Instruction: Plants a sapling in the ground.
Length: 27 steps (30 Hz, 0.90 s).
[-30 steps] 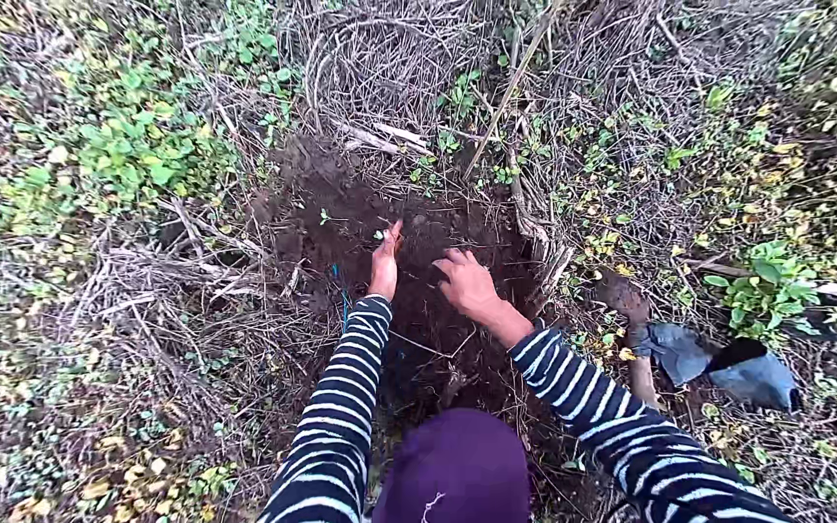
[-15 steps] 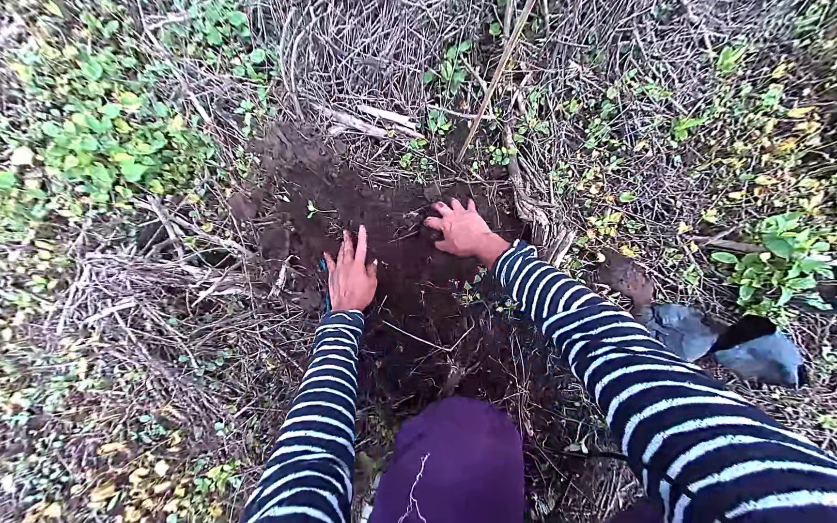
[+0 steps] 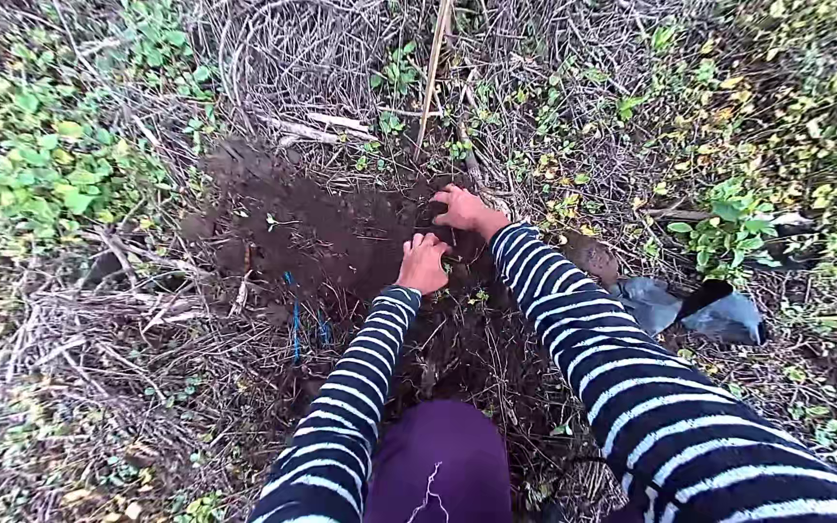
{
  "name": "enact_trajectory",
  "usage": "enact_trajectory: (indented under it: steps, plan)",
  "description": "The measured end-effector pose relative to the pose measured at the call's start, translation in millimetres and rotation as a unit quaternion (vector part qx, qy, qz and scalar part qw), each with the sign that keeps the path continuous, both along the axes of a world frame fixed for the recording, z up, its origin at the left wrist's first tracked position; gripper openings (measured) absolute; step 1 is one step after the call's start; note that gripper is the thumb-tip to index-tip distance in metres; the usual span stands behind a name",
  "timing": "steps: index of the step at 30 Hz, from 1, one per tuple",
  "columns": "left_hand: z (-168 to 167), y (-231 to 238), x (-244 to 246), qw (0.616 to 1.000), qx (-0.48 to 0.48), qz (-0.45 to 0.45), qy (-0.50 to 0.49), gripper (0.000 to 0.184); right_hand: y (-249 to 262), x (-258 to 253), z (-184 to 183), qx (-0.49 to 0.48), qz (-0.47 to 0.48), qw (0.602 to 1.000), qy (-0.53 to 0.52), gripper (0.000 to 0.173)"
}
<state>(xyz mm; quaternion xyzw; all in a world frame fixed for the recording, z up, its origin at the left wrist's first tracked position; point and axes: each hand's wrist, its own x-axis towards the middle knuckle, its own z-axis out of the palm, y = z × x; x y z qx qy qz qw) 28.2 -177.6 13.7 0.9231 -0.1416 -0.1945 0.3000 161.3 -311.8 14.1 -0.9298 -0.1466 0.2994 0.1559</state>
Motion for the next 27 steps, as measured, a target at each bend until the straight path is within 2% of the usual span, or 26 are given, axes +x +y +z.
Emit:
enact_trajectory:
  steps: [2,6,10,14,19,22,25,27]
  plan:
    - [-1.7,6.7,0.4,1.000,-0.003,0.031,-0.002,0.053,-1.4,2.5,-1.3,0.002,0.003,1.000,0.007,0.057]
    - [-9.6,-2.1,8.6,0.997,0.062,-0.049,0.020,0.065,4.5,-2.9,-11.6,-0.014,-0.001,1.000,0.003,0.059]
    - [-20.1,-12.6,18.6,0.996,0.072,-0.053,0.014,0.037,-5.0,-2.4,-12.3,0.005,0.016,1.000,-0.002,0.056]
    - [-39.9,0.8,15.6,0.998,-0.016,0.060,0.028,0.025,-7.3,-13.6,-19.9,0.015,-0.025,0.999,-0.046,0.055]
    - [-38.0,2.6,21.5,0.987,-0.086,0.123,0.057,0.022,-11.8,-61.6,-16.0,0.025,-0.166,0.982,-0.085,0.046]
    - [-35.9,3.6,25.8,0.985,-0.091,0.130,0.071,0.026,-9.0,-103.6,-20.6,0.024,-0.204,0.973,-0.102,0.045]
    - [-23.8,4.2,27.9,0.987,-0.071,0.111,0.087,0.029,-12.1,-144.8,-22.2,0.054,-0.223,0.967,-0.115,0.054]
    - [-14.4,2.4,27.5,0.991,-0.024,0.100,0.081,0.030,-20.7,-170.4,-17.9,0.062,-0.208,0.971,-0.100,0.064]
